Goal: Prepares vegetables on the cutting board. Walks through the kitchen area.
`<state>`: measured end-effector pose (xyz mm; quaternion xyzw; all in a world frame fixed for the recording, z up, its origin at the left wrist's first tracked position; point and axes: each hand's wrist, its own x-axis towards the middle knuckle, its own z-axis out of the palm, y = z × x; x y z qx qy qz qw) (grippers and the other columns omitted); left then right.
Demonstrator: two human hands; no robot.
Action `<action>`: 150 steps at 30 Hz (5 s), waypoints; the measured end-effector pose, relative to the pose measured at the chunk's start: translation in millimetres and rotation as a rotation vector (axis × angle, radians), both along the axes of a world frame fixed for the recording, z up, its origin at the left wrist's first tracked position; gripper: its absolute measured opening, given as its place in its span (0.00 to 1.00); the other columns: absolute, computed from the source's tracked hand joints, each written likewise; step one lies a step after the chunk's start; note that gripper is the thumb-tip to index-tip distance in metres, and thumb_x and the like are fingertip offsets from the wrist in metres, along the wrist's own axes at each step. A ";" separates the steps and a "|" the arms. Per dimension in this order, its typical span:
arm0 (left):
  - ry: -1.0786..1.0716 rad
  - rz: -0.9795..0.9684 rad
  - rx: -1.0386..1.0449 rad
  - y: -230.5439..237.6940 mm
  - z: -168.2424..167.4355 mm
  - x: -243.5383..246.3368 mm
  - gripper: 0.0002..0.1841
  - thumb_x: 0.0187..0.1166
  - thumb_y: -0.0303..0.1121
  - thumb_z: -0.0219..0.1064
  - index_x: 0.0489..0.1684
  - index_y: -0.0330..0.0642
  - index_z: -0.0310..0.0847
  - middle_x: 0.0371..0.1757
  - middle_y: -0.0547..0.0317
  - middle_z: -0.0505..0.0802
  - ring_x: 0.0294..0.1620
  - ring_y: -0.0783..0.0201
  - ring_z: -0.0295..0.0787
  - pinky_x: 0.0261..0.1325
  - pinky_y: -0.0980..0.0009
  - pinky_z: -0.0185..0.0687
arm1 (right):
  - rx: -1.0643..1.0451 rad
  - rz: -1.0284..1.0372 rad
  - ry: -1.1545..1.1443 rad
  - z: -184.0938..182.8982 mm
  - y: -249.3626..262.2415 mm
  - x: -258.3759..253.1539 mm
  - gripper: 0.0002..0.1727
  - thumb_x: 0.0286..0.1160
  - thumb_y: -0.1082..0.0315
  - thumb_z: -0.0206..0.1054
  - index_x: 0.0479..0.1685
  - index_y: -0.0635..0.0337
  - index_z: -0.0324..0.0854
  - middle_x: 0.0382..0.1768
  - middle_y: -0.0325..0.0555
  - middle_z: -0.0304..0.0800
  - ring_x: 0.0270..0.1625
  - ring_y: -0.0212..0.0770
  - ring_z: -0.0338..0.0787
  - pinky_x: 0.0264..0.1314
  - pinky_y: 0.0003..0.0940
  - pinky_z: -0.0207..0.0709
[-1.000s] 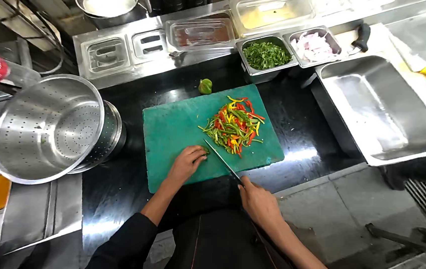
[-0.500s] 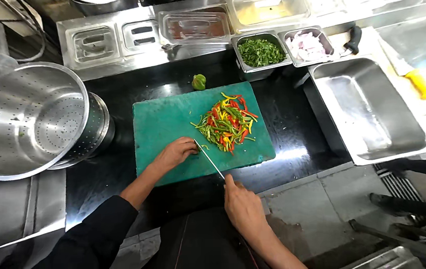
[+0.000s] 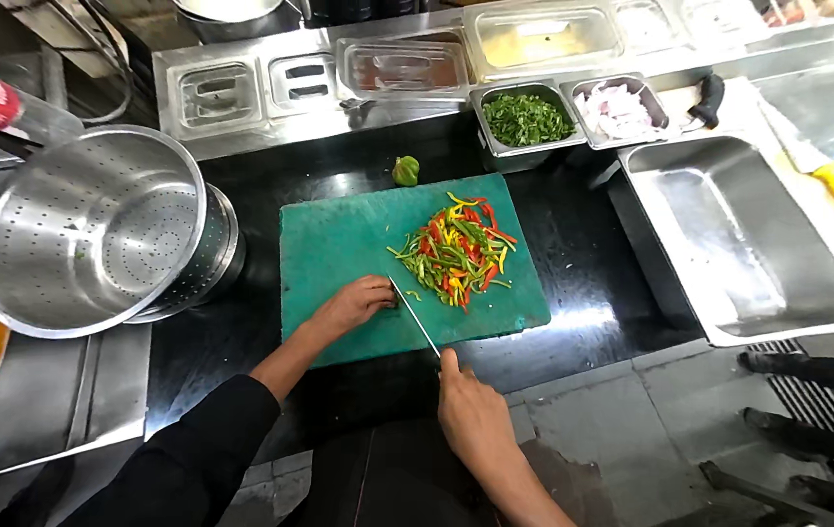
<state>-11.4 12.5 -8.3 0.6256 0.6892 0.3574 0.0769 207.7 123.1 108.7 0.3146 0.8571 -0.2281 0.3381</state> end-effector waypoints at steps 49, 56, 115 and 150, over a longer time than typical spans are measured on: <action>-0.338 0.675 0.134 -20.2 -4.7 3.2 0.11 0.84 0.27 0.63 0.55 0.31 0.86 0.56 0.41 0.88 0.50 0.54 0.88 0.54 0.61 0.87 | -0.065 -0.111 0.078 -27.7 -35.8 17.8 0.21 0.95 0.53 0.46 0.75 0.52 0.71 0.49 0.58 0.91 0.54 0.61 0.92 0.55 0.61 0.82; -0.477 0.773 0.193 -16.3 -5.6 -1.4 0.10 0.84 0.28 0.64 0.54 0.33 0.86 0.51 0.46 0.88 0.43 0.62 0.86 0.48 0.68 0.85 | 0.124 -0.261 0.135 -7.4 3.9 18.1 0.19 0.94 0.53 0.46 0.66 0.54 0.75 0.41 0.56 0.91 0.49 0.60 0.93 0.50 0.60 0.82; -0.043 0.569 0.022 -49.7 1.4 32.6 0.15 0.71 0.37 0.74 0.49 0.36 0.88 0.60 0.44 0.89 0.66 0.56 0.85 0.71 0.61 0.80 | -0.030 0.235 0.128 4.1 19.2 -16.0 0.25 0.92 0.63 0.46 0.85 0.45 0.69 0.45 0.59 0.93 0.45 0.62 0.95 0.42 0.54 0.84; -0.181 0.616 -0.099 -37.9 21.6 25.2 0.14 0.62 0.32 0.78 0.43 0.38 0.88 0.58 0.48 0.89 0.63 0.57 0.86 0.64 0.60 0.85 | 0.003 0.131 0.222 -40.7 -6.0 -74.6 0.18 0.86 0.74 0.58 0.72 0.54 0.70 0.39 0.56 0.90 0.39 0.60 0.94 0.35 0.51 0.85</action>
